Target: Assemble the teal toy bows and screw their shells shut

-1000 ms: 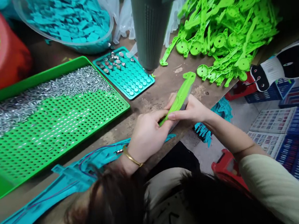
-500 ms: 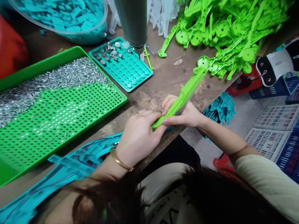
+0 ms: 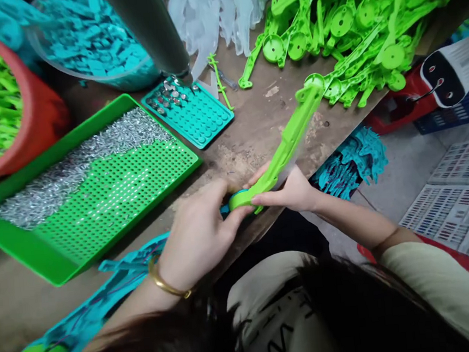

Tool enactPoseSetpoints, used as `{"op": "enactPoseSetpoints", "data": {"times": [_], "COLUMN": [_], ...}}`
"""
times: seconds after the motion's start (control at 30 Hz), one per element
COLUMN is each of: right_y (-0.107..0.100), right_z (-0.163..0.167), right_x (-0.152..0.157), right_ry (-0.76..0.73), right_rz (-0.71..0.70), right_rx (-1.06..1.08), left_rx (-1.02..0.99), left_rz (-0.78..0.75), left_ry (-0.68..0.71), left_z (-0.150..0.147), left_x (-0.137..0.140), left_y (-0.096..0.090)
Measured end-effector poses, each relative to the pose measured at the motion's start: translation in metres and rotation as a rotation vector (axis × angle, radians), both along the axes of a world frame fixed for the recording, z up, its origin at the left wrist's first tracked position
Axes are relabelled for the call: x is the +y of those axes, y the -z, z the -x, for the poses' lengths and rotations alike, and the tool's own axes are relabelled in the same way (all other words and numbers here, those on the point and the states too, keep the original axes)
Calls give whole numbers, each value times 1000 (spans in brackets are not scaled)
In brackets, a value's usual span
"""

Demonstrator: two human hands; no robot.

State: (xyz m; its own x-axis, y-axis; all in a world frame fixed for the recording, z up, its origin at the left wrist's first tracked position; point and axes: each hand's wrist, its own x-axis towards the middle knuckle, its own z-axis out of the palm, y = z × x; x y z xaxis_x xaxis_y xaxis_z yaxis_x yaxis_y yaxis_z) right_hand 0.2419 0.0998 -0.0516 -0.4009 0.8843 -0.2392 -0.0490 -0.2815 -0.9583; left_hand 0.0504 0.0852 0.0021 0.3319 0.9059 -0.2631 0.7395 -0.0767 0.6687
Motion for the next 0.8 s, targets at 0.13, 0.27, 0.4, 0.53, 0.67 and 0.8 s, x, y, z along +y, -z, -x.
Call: {"op": "enactPoseSetpoints", "data": {"times": [0.13,0.27,0.4,0.53,0.67,0.8], "right_y": [-12,-23,-36,-47,-58,-67], "right_z": [3,1,7,9,-3,-11], "right_x": [0,-5,-14,-13,-11,-15], "right_ry": [17,-283,-239,-252,-422,-539], "right_rz": [31,38,-11,-7,16,123], "right_rx": [32,29,-298,-396,-91,245], "left_rx": [-35,-81,-154,-256,-288,-303], "left_rz": [26,148,301,463,549,591], "left_ry": [-2,-19,-102,-176,-247,-339], "left_z": [5,17,24,31,40,46], "left_x": [2,13,23,30,36,39], "left_y": [-10,-23,-26,-23,-24,-30]}}
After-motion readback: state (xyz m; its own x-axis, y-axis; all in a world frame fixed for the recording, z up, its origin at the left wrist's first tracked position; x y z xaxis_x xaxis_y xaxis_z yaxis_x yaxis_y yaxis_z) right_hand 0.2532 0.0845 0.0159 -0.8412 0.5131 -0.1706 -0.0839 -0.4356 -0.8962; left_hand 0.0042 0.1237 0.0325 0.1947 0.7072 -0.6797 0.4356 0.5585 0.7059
